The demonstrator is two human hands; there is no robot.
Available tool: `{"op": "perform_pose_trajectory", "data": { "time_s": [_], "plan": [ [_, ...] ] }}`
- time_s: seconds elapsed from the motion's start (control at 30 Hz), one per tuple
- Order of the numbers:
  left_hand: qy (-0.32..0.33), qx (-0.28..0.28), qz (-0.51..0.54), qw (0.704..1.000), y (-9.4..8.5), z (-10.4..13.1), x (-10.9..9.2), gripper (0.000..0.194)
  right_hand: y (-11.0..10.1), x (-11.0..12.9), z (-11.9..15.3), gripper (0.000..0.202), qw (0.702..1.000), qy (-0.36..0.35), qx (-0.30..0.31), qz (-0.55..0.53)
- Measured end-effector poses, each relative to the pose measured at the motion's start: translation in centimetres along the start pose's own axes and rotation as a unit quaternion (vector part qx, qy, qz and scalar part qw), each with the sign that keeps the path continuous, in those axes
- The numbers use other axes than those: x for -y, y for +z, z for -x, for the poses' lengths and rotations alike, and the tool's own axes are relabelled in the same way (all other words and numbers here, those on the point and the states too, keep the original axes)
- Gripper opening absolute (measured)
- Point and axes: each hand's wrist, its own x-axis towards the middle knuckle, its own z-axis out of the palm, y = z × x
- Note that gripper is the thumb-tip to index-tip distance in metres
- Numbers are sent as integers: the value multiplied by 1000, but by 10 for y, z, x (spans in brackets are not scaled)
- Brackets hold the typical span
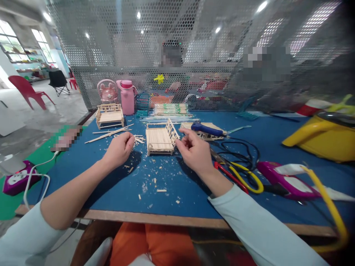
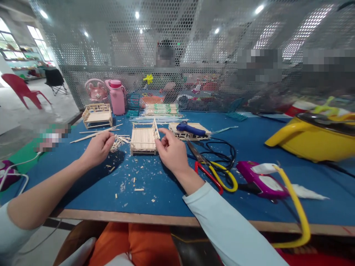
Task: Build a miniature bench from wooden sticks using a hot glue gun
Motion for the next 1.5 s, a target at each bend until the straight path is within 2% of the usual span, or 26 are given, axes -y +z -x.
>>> {"op": "perform_pose_trajectory", "data": {
  "time_s": [0.07, 0.1, 0.17, 0.23, 0.3, 0.37, 0.43, 0.53, 0.63, 0.7, 0.8, 0.9, 1.03, 1.1, 1.2, 1.3, 1.4, 1.5],
  "plan": [
    [-40, 56, 171, 983, 4, 12, -14, 28, -2, 12, 7, 26, 999, -38, -22, -9],
    [-83, 109, 259, 956, 7, 18, -21, 30, -2, 19, 10, 23, 998, -59, -7, -26],
    [-137, 186, 391, 891, 13, 27, -32, 35, 2, 32, 16, 19, 991, -78, 69, -87],
    [-156, 225, 453, 848, 19, 31, -38, 38, 7, 39, 19, 19, 977, -50, 138, -156],
    [-164, 246, 473, 830, 23, 32, -38, 40, 11, 41, 20, 18, 965, -12, 168, -200],
    [-170, 269, 473, 822, 25, 31, -36, 40, 11, 40, 19, 15, 963, -7, 178, -202],
    [-157, 285, 453, 830, 25, 31, -33, 38, 9, 38, 18, 13, 966, -36, 187, -178],
    [-113, 267, 372, 882, 26, 29, -28, 34, 5, 36, 17, 13, 968, -71, 202, -133],
    [-103, 158, 290, 938, 27, 23, -19, 23, 3, 31, 14, 14, 977, -34, 190, -89],
    [-93, 97, 248, 959, 28, 18, -11, 15, 1, 24, 11, 14, 979, 5, 199, -52],
    [-64, 103, 174, 977, 32, 10, 0, 41, -1, 12, 5, 14, 971, 45, 237, 2],
    [-40, 127, 118, 984, 39, 0, 2, 51, -3, 3, 1, 14, 971, 67, 227, 26],
    [-10, 138, 93, 986, 46, -10, -4, 25, -4, 2, -1, 15, 979, 64, 194, 21],
    [-28, 122, 113, 986, 47, -9, -9, 17, -5, 7, 0, 14, 984, 57, 171, 0],
    [-57, 71, 166, 982, 45, 2, -18, 21, -6, 18, 6, 12, 994, 22, 98, -44],
    [-44, 34, 202, 978, 41, 15, -27, 22, -5, 32, 14, 12, 996, -32, 31, -71],
    [-32, 18, 219, 975, 38, 23, -32, 24, -1, 41, 21, 11, 994, -56, 23, -91],
    [-29, 7, 213, 977, 38, 24, -31, 26, 0, 41, 22, 8, 993, -41, 38, -104]
  ]
}}
